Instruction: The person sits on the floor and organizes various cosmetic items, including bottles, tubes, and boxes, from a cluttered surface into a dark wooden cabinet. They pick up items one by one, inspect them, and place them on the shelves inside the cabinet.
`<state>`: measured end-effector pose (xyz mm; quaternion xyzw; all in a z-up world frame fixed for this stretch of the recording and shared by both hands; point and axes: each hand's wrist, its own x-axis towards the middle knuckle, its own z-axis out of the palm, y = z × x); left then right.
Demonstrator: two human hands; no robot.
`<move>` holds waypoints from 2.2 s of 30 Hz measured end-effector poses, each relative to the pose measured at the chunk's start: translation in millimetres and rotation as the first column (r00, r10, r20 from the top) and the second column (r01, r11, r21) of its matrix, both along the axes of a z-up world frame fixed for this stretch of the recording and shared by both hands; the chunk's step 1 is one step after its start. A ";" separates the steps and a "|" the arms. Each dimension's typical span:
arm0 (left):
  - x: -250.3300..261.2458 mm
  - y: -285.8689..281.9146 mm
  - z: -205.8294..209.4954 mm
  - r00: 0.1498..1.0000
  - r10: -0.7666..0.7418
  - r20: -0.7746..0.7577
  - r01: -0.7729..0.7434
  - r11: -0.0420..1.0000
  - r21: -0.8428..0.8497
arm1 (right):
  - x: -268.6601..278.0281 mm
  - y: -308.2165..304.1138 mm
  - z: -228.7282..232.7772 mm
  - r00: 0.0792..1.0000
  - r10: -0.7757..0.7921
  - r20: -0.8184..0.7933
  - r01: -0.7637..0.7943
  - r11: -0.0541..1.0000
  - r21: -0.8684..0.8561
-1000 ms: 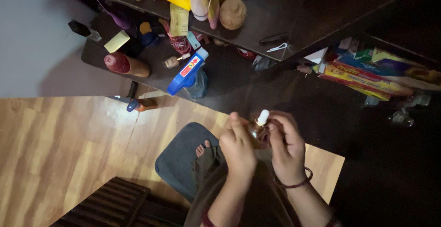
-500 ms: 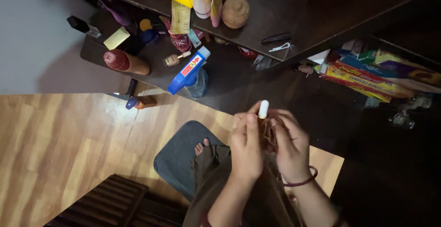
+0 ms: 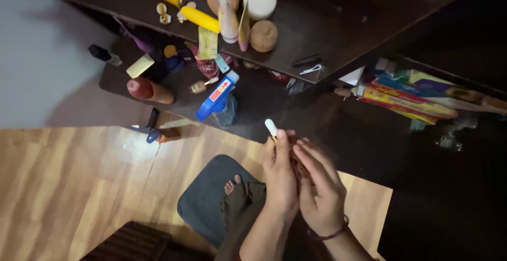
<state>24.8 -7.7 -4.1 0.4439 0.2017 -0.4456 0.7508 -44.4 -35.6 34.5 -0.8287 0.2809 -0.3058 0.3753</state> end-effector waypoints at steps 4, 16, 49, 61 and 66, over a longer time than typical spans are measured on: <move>-11.7 3.8 2.4 0.883 -0.176 0.435 0.142 0.984 0.111 | -8.3 -0.8 -2.0 0.998 -0.059 -0.037 0.062 0.994 0.089; 7.8 -4.3 96.4 0.380 -0.221 0.898 0.363 0.929 0.075 | -46.1 -33.2 22.9 0.931 -0.278 0.234 -0.159 0.268 0.950; -33.1 -111.6 402.8 0.098 -0.094 0.991 0.336 0.940 0.056 | -59.6 -117.7 351.4 0.906 -0.286 0.312 0.217 0.946 0.240; -31.0 -143.3 444.1 0.634 -0.088 0.769 0.443 0.855 -0.268 | -54.1 -127.3 413.7 0.856 -0.405 0.323 0.462 0.878 -0.123; -18.7 -153.9 459.3 0.614 0.033 0.789 0.421 0.832 -0.363 | -47.8 -139.5 425.7 0.855 -0.296 0.427 0.358 0.931 -0.073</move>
